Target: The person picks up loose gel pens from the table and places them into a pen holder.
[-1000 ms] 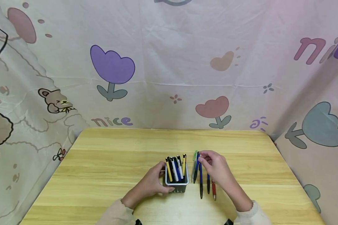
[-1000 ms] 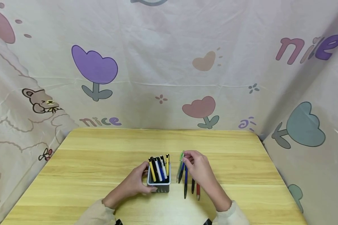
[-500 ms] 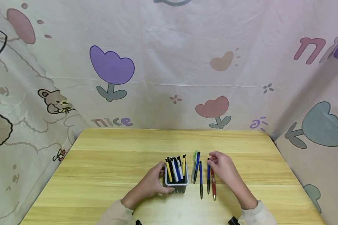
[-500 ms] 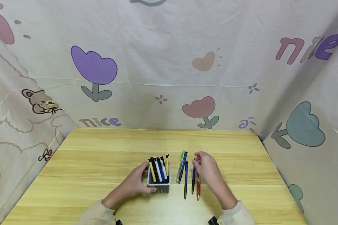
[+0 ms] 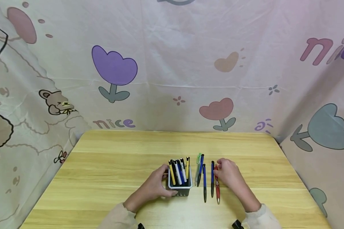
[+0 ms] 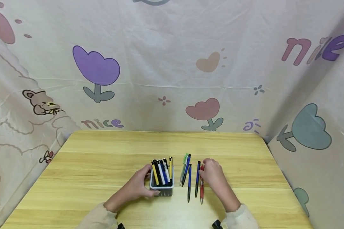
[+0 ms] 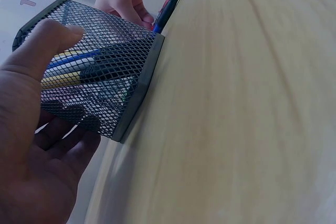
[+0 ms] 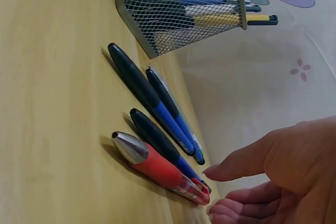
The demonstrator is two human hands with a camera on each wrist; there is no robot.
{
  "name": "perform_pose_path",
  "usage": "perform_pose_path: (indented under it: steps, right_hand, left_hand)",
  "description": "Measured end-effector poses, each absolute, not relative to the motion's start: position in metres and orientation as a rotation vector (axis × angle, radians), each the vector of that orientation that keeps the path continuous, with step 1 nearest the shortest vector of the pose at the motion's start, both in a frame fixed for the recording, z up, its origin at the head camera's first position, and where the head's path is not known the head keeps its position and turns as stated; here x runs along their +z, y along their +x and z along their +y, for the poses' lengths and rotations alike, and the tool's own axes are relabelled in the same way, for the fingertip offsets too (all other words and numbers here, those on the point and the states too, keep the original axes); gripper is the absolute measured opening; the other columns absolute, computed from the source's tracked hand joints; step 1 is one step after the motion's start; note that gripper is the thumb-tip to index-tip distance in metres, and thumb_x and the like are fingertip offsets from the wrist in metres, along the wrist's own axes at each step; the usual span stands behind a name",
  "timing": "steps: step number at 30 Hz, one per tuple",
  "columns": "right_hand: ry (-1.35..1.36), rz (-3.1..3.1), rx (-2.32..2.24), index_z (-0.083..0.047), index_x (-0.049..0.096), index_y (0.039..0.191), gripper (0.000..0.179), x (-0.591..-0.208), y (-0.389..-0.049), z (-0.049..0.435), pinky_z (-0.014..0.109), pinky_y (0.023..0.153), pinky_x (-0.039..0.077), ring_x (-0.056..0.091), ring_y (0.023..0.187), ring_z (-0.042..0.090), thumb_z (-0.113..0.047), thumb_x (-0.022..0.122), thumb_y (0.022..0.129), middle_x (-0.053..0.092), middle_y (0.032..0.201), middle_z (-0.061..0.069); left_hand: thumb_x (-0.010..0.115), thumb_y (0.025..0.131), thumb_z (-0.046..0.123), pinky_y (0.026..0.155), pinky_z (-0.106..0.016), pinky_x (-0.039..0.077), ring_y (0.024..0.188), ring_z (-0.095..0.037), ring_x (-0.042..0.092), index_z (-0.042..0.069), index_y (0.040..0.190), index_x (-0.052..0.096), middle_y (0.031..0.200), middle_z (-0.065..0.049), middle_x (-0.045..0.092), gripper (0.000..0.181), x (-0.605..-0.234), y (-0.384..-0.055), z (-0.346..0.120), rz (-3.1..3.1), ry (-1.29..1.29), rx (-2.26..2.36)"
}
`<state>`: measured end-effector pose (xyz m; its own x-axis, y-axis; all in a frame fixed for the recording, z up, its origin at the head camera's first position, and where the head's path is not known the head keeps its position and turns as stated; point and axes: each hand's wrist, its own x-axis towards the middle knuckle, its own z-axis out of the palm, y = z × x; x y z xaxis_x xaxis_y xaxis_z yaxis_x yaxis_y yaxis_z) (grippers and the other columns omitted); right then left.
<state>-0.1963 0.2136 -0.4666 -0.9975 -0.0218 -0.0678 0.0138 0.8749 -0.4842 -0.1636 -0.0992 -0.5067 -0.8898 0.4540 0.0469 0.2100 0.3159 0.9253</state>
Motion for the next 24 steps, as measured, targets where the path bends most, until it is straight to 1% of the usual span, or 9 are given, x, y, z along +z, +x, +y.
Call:
perform_pose_path:
  steps: [5, 7, 10, 12, 14, 18, 21, 23, 24]
  right_hand:
    - [0.006, 2.953, -0.734, 0.012, 0.065, 0.122, 0.043, -0.4702, -0.1973, 0.2136, 0.047, 0.084, 0.066, 0.072, 0.104, 0.038, -0.009, 0.079, 0.087, 0.073, 0.115, 0.026]
    - [0.004, 2.949, -0.738, 0.014, 0.065, 0.122, 0.044, -0.4709, -0.1977, 0.2134, 0.042, 0.077, 0.066, 0.072, 0.094, 0.033, -0.007, 0.078, 0.086, 0.073, 0.114, 0.027]
    - [0.008, 2.942, -0.733, 0.015, 0.064, 0.123, 0.045, -0.4714, -0.198, 0.2133, 0.032, 0.062, 0.059, 0.064, 0.076, 0.023, -0.005, 0.076, 0.085, 0.071, 0.102, 0.022]
    - [0.008, 2.937, -0.724, 0.016, 0.063, 0.123, 0.046, -0.4714, -0.1983, 0.2128, 0.027, 0.056, 0.052, 0.056, 0.068, 0.019, -0.005, 0.076, 0.084, 0.068, 0.095, 0.018]
    - [0.009, 2.934, -0.706, 0.015, 0.064, 0.123, 0.046, -0.4714, -0.1984, 0.2125, 0.026, 0.054, 0.049, 0.054, 0.066, 0.019, -0.005, 0.076, 0.084, 0.066, 0.089, 0.014]
    - [-0.003, 2.945, -0.685, 0.014, 0.065, 0.119, 0.043, -0.4723, -0.1987, 0.2118, 0.026, 0.055, 0.048, 0.053, 0.067, 0.019, -0.005, 0.076, 0.082, 0.063, 0.082, 0.011]
    - [-0.012, 2.956, -0.696, 0.01, 0.067, 0.102, 0.026, -0.4738, -0.1986, 0.2114, 0.025, 0.052, 0.044, 0.05, 0.064, 0.018, -0.003, 0.075, 0.081, 0.056, 0.074, 0.007]
    - [-0.015, 2.961, -0.711, 0.004, 0.064, 0.087, 0.012, -0.4747, -0.1982, 0.211, 0.024, 0.05, 0.04, 0.046, 0.06, 0.016, 0.0, 0.073, 0.08, 0.051, 0.068, 0.004]
    - [-0.014, 2.962, -0.72, 0.0, 0.06, 0.08, 0.012, -0.4756, -0.1982, 0.211, 0.023, 0.049, 0.038, 0.043, 0.058, 0.015, 0.001, 0.072, 0.08, 0.047, 0.065, 0.002]
  left_hand:
    - [0.094, 0.07, 0.019, 0.11, -0.034, 0.056, 0.128, -0.033, 0.065, 0.005, 0.138, 0.05, 0.136, -0.012, 0.062, 0.082, -0.506, -0.1632, -0.099, 2.364, 0.614, 1.603]
    - [0.094, 0.07, 0.019, 0.11, -0.034, 0.056, 0.127, -0.032, 0.065, 0.006, 0.138, 0.05, 0.135, -0.012, 0.063, 0.082, -0.5061, -0.1633, -0.099, 2.367, 0.618, 1.601]
    - [0.094, 0.07, 0.019, 0.11, -0.035, 0.056, 0.127, -0.031, 0.065, 0.006, 0.138, 0.049, 0.135, -0.011, 0.063, 0.082, -0.5061, -0.1635, -0.0989, 2.369, 0.623, 1.601]
    - [0.094, 0.07, 0.02, 0.11, -0.036, 0.057, 0.127, -0.031, 0.066, 0.006, 0.137, 0.05, 0.133, -0.01, 0.063, 0.081, -0.5063, -0.1634, -0.099, 2.379, 0.623, 1.592]
    - [0.094, 0.07, 0.021, 0.11, -0.038, 0.056, 0.127, -0.031, 0.066, 0.007, 0.137, 0.05, 0.132, -0.009, 0.064, 0.081, -0.5062, -0.163, -0.099, 2.393, 0.621, 1.578]
    - [0.094, 0.071, 0.022, 0.111, -0.04, 0.056, 0.128, -0.032, 0.065, 0.007, 0.137, 0.049, 0.132, -0.008, 0.064, 0.081, -0.5054, -0.1622, -0.0993, 2.402, 0.615, 1.562]
    - [0.093, 0.071, 0.022, 0.111, -0.041, 0.056, 0.128, -0.032, 0.065, 0.007, 0.137, 0.049, 0.132, -0.008, 0.064, 0.081, -0.5045, -0.1619, -0.0995, 2.395, 0.616, 1.567]
    - [0.093, 0.071, 0.022, 0.111, -0.041, 0.056, 0.128, -0.032, 0.065, 0.007, 0.137, 0.049, 0.132, -0.008, 0.064, 0.081, -0.5042, -0.1618, -0.0996, 2.393, 0.617, 1.57]
    - [0.093, 0.071, 0.022, 0.111, -0.041, 0.056, 0.127, -0.032, 0.065, 0.007, 0.137, 0.049, 0.132, -0.008, 0.064, 0.081, -0.5043, -0.1619, -0.0996, 2.393, 0.617, 1.57]
